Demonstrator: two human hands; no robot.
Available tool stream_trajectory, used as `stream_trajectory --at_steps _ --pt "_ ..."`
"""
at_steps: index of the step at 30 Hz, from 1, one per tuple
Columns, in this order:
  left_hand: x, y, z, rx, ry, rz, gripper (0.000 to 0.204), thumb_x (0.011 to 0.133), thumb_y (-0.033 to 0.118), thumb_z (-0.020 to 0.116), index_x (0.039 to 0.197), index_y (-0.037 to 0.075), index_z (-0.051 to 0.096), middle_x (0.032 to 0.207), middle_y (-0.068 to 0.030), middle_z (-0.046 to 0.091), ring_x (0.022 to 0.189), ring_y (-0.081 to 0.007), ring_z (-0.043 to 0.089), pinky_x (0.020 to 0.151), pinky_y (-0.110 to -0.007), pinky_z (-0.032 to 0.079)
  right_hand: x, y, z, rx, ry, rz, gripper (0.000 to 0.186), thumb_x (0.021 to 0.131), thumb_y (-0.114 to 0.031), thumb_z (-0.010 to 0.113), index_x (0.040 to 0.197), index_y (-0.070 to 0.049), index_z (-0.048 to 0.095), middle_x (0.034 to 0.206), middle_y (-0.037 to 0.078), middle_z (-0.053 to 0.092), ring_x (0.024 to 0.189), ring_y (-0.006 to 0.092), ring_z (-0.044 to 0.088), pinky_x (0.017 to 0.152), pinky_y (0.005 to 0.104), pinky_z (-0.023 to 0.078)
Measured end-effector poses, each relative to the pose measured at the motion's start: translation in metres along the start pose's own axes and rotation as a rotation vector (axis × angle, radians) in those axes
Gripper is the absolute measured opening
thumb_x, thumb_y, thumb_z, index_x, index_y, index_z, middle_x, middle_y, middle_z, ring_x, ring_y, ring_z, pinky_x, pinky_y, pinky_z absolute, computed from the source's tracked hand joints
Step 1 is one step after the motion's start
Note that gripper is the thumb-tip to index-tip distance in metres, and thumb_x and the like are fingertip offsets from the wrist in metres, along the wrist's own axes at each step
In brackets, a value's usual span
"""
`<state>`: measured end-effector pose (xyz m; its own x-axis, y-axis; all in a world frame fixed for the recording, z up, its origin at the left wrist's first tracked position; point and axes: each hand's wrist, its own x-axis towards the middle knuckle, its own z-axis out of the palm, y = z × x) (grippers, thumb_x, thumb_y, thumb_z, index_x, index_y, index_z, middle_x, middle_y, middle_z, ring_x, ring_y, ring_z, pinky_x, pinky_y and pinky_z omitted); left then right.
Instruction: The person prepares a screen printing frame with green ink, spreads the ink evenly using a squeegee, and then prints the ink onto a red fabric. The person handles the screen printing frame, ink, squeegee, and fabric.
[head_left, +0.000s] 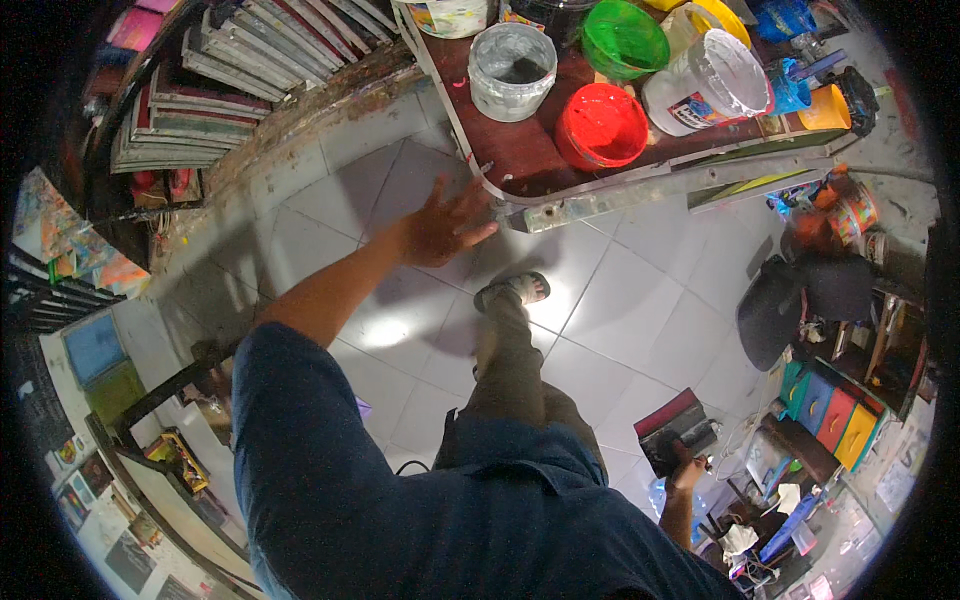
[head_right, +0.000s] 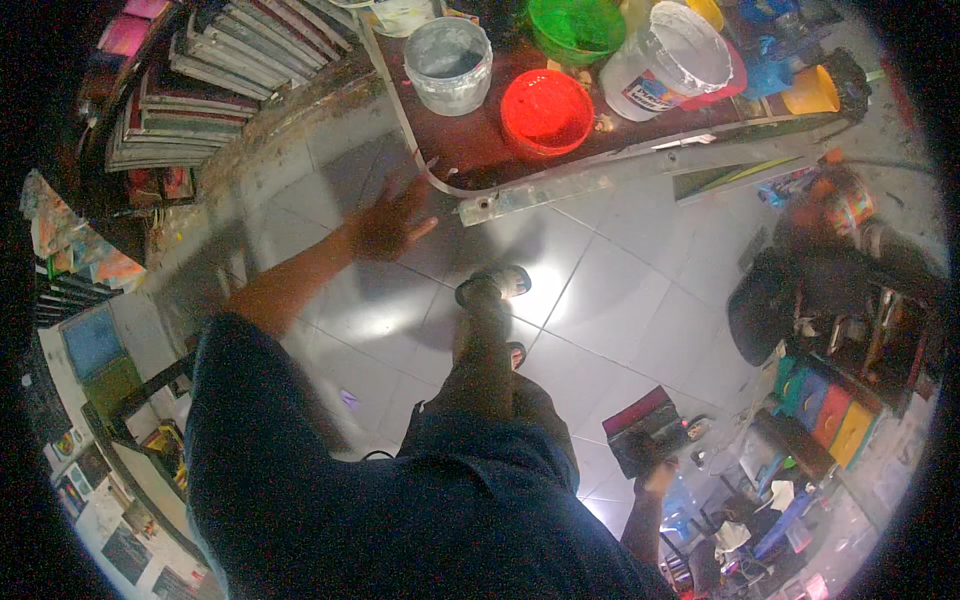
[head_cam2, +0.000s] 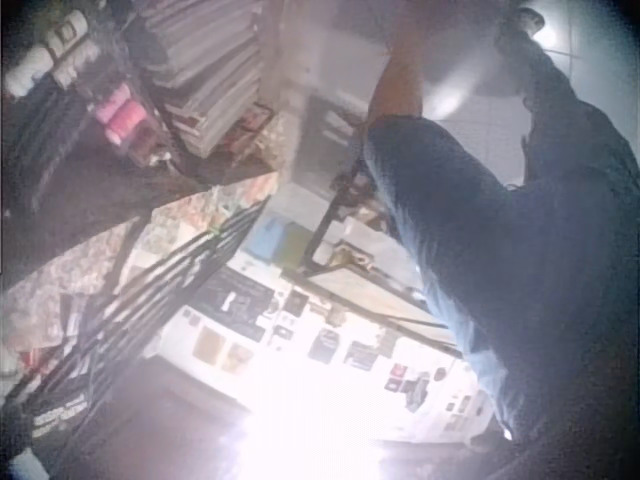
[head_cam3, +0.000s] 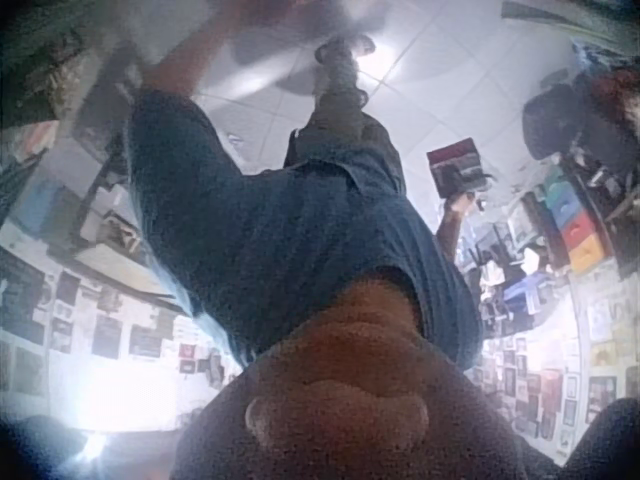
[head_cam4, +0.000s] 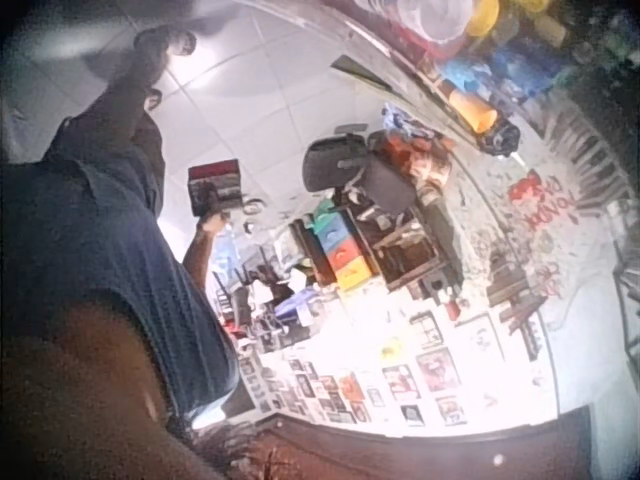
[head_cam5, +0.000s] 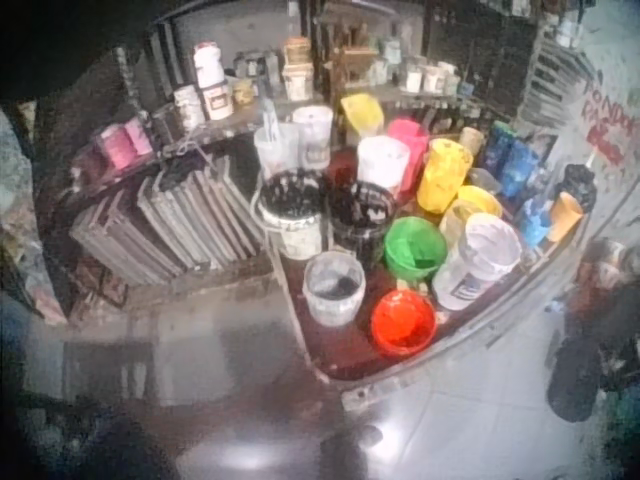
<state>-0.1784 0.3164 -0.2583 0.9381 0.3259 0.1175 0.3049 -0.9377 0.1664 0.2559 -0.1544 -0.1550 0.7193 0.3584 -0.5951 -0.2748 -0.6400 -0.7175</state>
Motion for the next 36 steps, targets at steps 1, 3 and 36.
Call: stream_trajectory --at_steps 1,3,36 --pt "-0.003 0.001 0.005 0.111 0.086 -0.068 0.074 0.071 0.010 0.058 0.134 0.019 0.019 0.139 -0.0294 0.008 0.131 -0.0417 0.010 0.097 -0.060 0.024 0.013 0.007 -0.001 -0.052 -0.005 -0.037 0.038 0.071 -0.010 0.066 0.105 0.000 0.052 0.095 0.008 0.058 0.080 0.0202 0.057 0.067 0.0340 0.049" --pt "0.002 0.026 -0.033 -0.244 0.448 -0.429 0.076 0.071 0.010 0.057 0.134 0.019 0.018 0.140 -0.0251 0.010 0.130 -0.0406 0.014 0.094 -0.058 0.029 0.006 -0.003 0.009 0.071 -0.020 0.019 0.039 0.070 -0.010 0.067 0.104 0.000 0.052 0.096 0.008 0.058 0.081 0.0205 0.057 0.069 0.0341 0.049" --pt "-0.276 0.486 -0.391 -0.924 2.100 -0.652 0.059 0.089 0.045 0.035 0.135 0.008 0.025 0.136 -0.0217 0.026 0.123 -0.0401 0.031 0.089 -0.053 0.040 -0.082 -0.093 0.109 0.138 -0.721 -0.390 0.052 0.060 -0.004 0.075 0.105 0.004 0.051 0.099 0.012 0.057 0.084 0.0244 0.056 0.076 0.0358 0.046"
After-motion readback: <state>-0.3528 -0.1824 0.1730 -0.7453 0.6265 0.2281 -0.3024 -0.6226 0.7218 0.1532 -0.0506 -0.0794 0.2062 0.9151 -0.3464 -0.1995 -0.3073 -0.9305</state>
